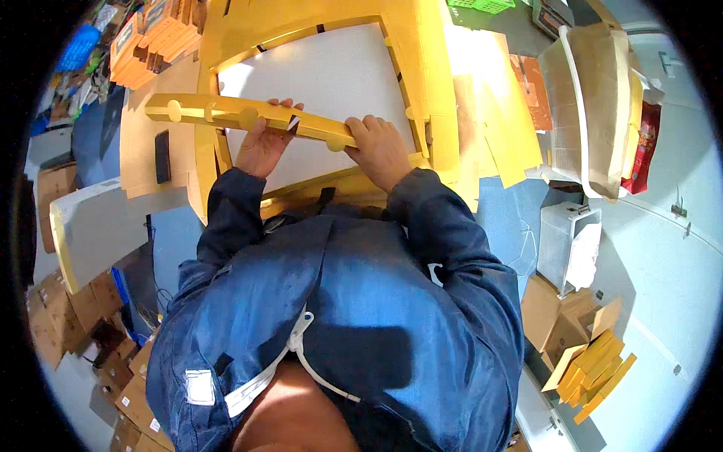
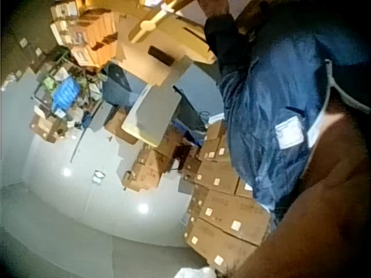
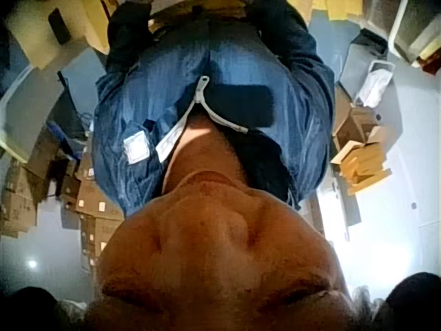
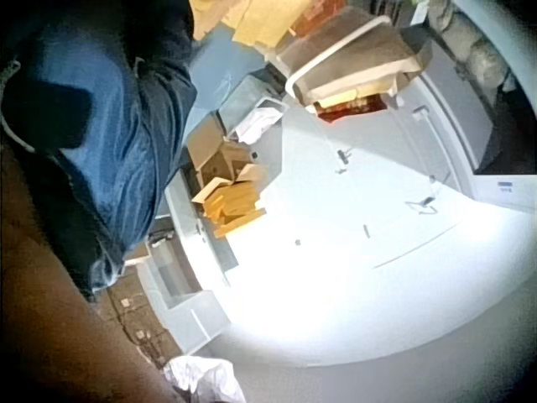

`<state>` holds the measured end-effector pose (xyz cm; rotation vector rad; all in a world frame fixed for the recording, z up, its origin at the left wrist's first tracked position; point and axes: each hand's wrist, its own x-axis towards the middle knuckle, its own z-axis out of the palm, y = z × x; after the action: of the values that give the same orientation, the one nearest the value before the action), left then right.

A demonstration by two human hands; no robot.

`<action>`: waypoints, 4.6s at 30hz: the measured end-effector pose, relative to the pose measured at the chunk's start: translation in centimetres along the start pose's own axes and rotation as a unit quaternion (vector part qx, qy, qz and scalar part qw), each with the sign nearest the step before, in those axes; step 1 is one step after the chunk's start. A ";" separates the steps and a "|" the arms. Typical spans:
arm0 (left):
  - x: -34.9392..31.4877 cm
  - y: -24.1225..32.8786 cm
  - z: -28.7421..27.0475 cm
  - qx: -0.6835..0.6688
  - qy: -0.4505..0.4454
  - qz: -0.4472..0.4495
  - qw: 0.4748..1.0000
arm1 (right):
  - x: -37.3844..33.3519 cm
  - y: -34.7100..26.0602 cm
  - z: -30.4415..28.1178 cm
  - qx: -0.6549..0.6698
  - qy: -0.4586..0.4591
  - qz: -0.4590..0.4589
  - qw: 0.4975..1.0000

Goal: The person assembles a cardboard box by folding the flaps and inserting a yellow plastic grid divider. They then place a white foam sheet inside the box and add a second yellow plastic divider on top. The person works in a warehouse environment surrounded by stacks of boxes and packaging materials.

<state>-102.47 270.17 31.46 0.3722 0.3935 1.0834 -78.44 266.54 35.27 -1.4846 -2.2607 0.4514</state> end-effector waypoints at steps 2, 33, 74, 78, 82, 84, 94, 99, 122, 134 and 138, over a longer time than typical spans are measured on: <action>0.0 0.2 -0.4 0.003 -0.017 -0.007 1.000 | 0.2 0.0 0.0 0.005 -0.034 0.001 0.999; -3.0 15.9 2.6 0.961 -0.010 0.061 0.270 | 1.7 7.5 -6.7 0.103 -0.328 0.158 0.926; -4.4 6.0 -14.5 0.768 0.343 0.048 0.538 | 18.5 -8.5 20.4 -0.075 -0.118 -0.308 0.941; -4.4 6.0 -14.9 0.760 0.327 0.078 0.556 | 19.1 -8.3 20.0 -0.066 -0.149 -0.321 0.933; -4.5 6.3 -14.3 0.768 0.320 0.078 0.549 | 19.2 -8.5 20.4 -0.036 -0.134 -0.297 0.945; -4.6 6.4 -14.2 0.780 0.316 0.073 0.535 | 19.2 -8.2 20.7 -0.031 -0.185 -0.288 0.939; -4.0 6.7 -14.7 0.756 0.353 0.015 0.552 | 18.9 -10.1 19.1 -0.131 -0.118 -0.296 0.939; -1.6 7.9 -9.1 0.874 0.271 0.164 0.369 | 16.6 -7.4 11.0 0.164 0.032 -0.168 0.972; 16.0 -12.1 -0.6 0.916 -0.092 0.138 0.366 | 3.0 14.9 3.2 0.034 -0.090 0.334 0.938; 18.4 -12.7 0.3 0.921 -0.129 0.123 0.347 | 3.0 15.4 3.1 0.034 -0.114 0.293 0.949; 18.9 -12.2 0.0 0.911 -0.152 0.117 0.366 | 3.3 15.5 3.6 -0.021 -0.128 0.273 0.953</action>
<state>-85.19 282.09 23.31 2.6792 1.1351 0.2581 -69.09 275.38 25.36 -2.1874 -2.0161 0.7984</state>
